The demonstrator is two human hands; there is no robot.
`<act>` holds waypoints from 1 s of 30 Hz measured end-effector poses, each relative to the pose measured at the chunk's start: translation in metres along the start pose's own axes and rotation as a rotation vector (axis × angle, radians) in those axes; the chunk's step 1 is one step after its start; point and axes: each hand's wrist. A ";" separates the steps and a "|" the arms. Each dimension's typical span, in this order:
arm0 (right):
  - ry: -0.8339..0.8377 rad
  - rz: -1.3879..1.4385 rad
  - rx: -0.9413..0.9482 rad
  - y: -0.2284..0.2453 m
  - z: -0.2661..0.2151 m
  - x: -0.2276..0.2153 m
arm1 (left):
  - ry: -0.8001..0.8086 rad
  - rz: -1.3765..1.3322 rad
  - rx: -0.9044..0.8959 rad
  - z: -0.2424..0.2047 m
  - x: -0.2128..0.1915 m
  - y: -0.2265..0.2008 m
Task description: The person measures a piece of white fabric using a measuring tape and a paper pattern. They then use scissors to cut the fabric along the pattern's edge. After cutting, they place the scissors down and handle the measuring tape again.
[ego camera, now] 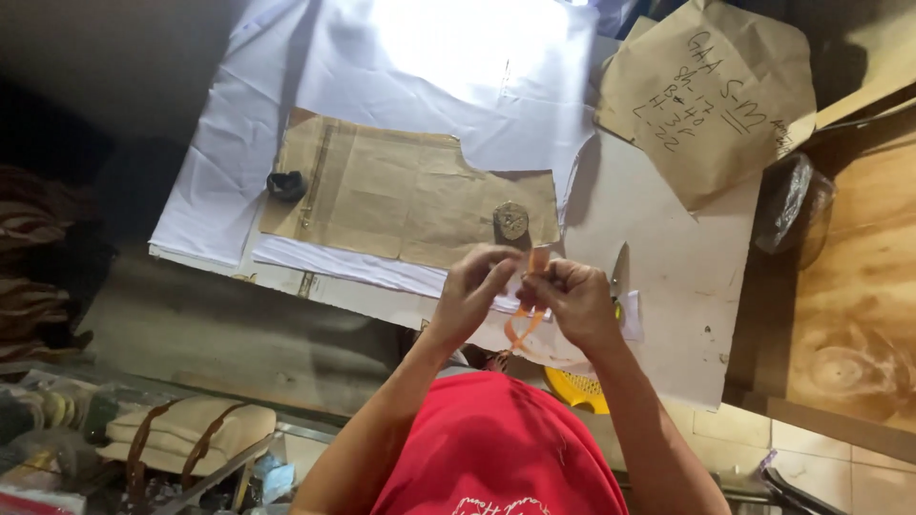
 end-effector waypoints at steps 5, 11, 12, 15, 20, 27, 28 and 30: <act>0.095 0.214 -0.049 0.023 -0.007 -0.010 | 0.269 0.176 0.005 -0.031 -0.017 0.058; 0.031 0.083 -0.015 -0.012 -0.010 -0.015 | -0.039 0.070 -0.224 -0.013 -0.014 0.062; 0.033 0.081 -0.017 -0.018 -0.009 -0.017 | -0.041 0.068 -0.222 -0.005 -0.012 0.050; 0.137 0.271 0.027 -0.018 -0.018 -0.017 | -0.107 -0.068 -0.256 0.007 -0.009 0.021; 0.307 0.436 0.018 -0.039 -0.023 -0.004 | -0.134 -0.385 -0.262 0.028 -0.009 0.022; 0.244 0.454 0.119 -0.027 -0.020 -0.001 | 0.011 -0.391 -0.443 -0.004 -0.013 0.066; 0.262 0.458 0.144 -0.025 -0.021 -0.001 | 0.018 -0.337 -0.428 0.000 -0.017 0.072; 0.280 0.463 0.182 -0.031 -0.025 -0.002 | 0.023 -0.286 -0.424 0.005 -0.030 0.077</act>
Point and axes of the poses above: each hand's wrist, its own z-axis towards the middle knuckle, its own x-axis out of the palm, y = z × x
